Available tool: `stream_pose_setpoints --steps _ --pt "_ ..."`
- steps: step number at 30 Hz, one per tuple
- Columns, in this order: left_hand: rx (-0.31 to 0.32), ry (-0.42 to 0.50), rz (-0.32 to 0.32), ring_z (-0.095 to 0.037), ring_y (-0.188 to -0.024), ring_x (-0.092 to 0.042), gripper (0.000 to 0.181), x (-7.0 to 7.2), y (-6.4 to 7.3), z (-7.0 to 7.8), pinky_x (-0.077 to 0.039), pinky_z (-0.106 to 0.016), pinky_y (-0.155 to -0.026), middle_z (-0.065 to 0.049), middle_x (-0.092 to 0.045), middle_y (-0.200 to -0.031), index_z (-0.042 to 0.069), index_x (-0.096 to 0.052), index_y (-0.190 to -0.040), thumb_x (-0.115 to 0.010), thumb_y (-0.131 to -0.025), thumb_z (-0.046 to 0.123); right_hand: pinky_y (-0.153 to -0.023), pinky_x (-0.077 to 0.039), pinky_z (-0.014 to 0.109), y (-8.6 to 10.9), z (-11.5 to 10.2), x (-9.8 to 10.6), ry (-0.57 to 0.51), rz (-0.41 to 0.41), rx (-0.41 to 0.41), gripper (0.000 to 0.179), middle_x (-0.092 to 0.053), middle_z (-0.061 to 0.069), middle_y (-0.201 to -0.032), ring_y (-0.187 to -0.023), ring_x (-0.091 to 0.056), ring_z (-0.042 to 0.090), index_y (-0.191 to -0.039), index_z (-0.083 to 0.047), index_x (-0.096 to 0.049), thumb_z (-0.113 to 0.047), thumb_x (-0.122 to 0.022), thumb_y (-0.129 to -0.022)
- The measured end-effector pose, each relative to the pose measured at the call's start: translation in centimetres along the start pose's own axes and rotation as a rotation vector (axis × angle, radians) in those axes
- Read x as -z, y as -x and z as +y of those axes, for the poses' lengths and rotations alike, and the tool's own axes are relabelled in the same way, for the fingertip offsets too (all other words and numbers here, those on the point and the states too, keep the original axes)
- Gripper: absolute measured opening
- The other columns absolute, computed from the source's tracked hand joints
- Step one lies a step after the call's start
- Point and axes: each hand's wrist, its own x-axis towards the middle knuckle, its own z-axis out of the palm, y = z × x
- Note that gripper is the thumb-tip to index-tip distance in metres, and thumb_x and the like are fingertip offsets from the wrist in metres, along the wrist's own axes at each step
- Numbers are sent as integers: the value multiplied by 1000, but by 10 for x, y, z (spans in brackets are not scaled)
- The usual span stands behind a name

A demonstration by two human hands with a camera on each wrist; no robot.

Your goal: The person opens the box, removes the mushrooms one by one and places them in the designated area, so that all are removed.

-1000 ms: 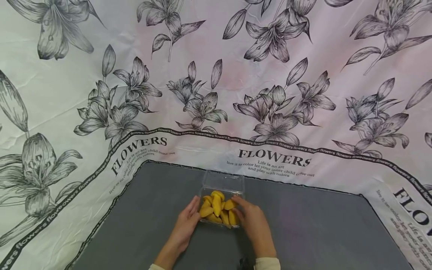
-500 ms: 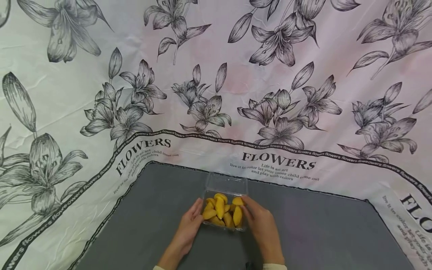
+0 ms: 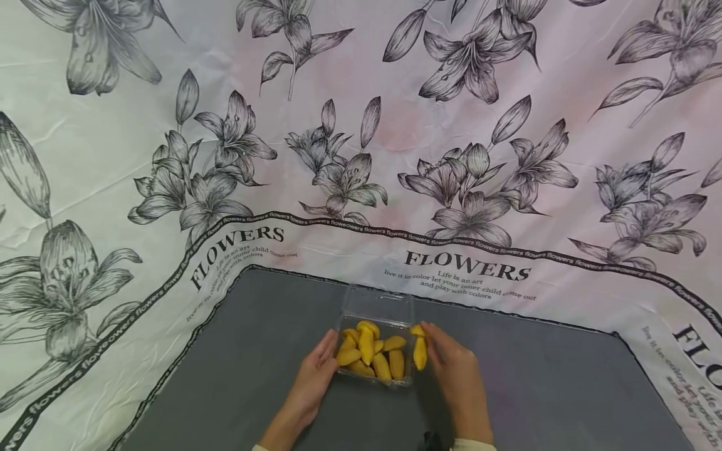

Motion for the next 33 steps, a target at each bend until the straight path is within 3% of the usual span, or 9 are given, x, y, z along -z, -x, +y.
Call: stream_pose_setpoints --steps 5,8,11,13,17,23,33 --pt "10 -13 -5 -40 -160 -18 75 1 0 3 -21 -62 -126 -19 -22 -173 2 -19 -169 -48 -99 -1 -59 -58 43 -1 11 1 16 -41 -36 44 -80 14 -111 -85 -79 30 -121 -8 -80 11 -83 -82" --pt "15 -10 1 -40 -160 -17 75 2 -1 3 -20 -62 -126 -19 -21 -174 3 -19 -169 -47 -100 -2 -52 -48 34 -4 17 0 26 -89 -76 42 -80 14 -109 -68 -72 20 -122 -9 -80 9 -82 -84" --pt "15 -1 5 -38 -161 -17 75 2 -2 3 -20 -62 -127 -18 -20 -174 4 -18 -169 -47 -100 -2 -52 -39 30 -7 23 -1 45 -137 -130 40 -80 16 -106 -56 -54 11 -122 -11 -80 7 -81 -86" --pt "22 5 8 -38 -161 -16 75 1 -2 3 -19 -61 -127 -18 -20 -174 4 -18 -169 -47 -100 -2 -53 -39 32 -8 27 -2 48 -167 -172 38 -80 17 -105 -56 -50 13 -122 -12 -80 5 -81 -88" --pt "34 -1 23 -39 -161 -17 75 -2 -3 0 -19 -62 -127 -18 -20 -174 4 -19 -169 -46 -99 -3 -54 -41 39 -7 33 -5 58 -219 -227 34 -79 18 -107 -62 -59 20 -122 -14 -81 1 -79 -91" --pt "40 -15 31 -39 -160 -19 73 -5 -3 0 -23 -63 -126 -17 -22 -174 5 -21 -169 -47 -101 0 -51 -33 34 -6 39 -6 87 -274 -294 30 -79 19 -107 -52 -42 16 -123 -13 -81 -3 -76 -95" --pt "56 -29 41 -40 -160 -19 74 -6 -3 3 -20 -63 -126 -17 -22 -174 5 -21 -169 -47 -99 -2 -51 -42 41 -4 48 -9 105 -291 -337 26 -79 20 -102 -56 -56 21 -117 -11 -82 -3 -77 -93"
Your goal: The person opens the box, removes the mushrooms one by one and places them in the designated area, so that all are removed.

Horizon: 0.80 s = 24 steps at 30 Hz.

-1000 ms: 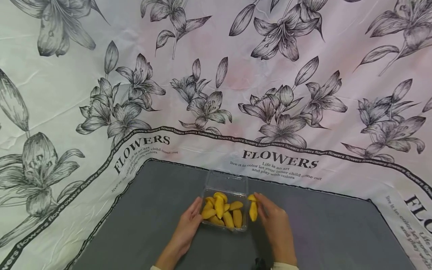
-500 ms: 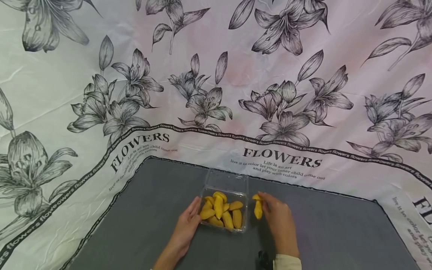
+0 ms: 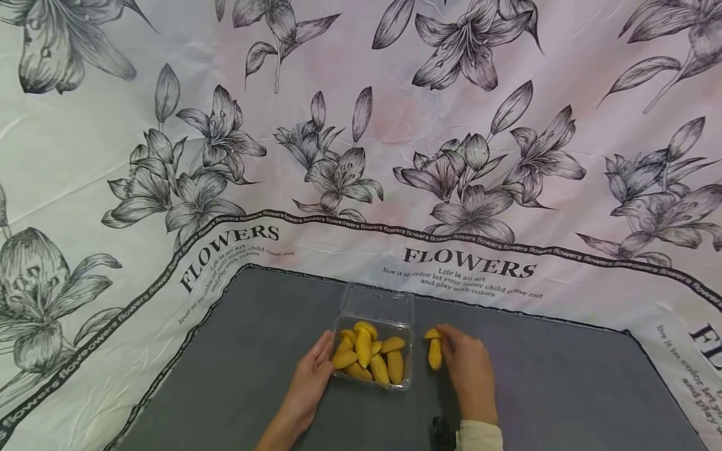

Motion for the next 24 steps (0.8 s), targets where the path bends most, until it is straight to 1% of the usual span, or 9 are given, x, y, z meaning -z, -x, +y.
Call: stream_pose_setpoints --steps 5,8,11,14,18,19,22,24 --pt "4 1 -4 -40 -160 -18 74 1 1 0 -19 -64 -126 -18 -22 -174 5 -21 -169 -46 -99 -2 -61 -53 52 1 1 -1 12 -45 -12 24 -79 20 -104 -70 -70 30 -117 -10 -82 -4 -77 -94" --pt "7 2 -7 -40 -161 -18 74 1 1 0 -20 -64 -126 -18 -21 -174 5 -20 -169 -46 -100 -1 -63 -55 55 2 1 0 19 -74 -21 25 -79 21 -106 -73 -72 34 -118 -10 -81 -4 -76 -94" --pt "7 -2 -6 -40 -161 -18 74 2 0 0 -22 -64 -126 -17 -21 -174 5 -19 -169 -46 -100 -1 -64 -54 58 3 1 0 22 -77 -26 27 -78 22 -106 -75 -72 38 -120 -9 -81 -4 -76 -93" --pt "-2 -1 -11 -40 -161 -17 74 2 -1 1 -24 -63 -125 -18 -20 -174 5 -19 -169 -46 -101 0 -63 -52 58 4 2 0 27 -77 -31 29 -78 23 -103 -70 -69 35 -121 -10 -80 -4 -75 -92" --pt "-11 4 -12 -40 -161 -17 75 1 -2 0 -25 -62 -125 -19 -20 -174 4 -19 -169 -46 -100 -1 -58 -48 51 6 3 1 24 -97 -30 32 -78 23 -104 -63 -62 27 -123 -10 -79 -3 -76 -92" --pt "-10 4 -10 -41 -161 -17 75 1 -2 0 -25 -62 -125 -19 -20 -174 4 -19 -169 -46 -99 -1 -58 -48 50 6 2 1 22 -100 -27 32 -78 23 -105 -64 -63 27 -123 -9 -79 -3 -76 -91" --pt "-6 1 -2 -41 -160 -17 75 -1 -1 0 -24 -62 -125 -20 -20 -174 3 -20 -169 -47 -98 -2 -59 -51 53 8 2 3 12 -98 -13 32 -78 23 -109 -69 -69 33 -122 -8 -80 -1 -77 -90" --pt "-5 1 1 -41 -160 -16 75 -2 0 1 -23 -62 -126 -20 -20 -174 2 -20 -168 -46 -98 -2 -58 -51 51 8 2 4 10 -111 -10 34 -77 23 -112 -69 -69 33 -123 -7 -79 0 -77 -90"
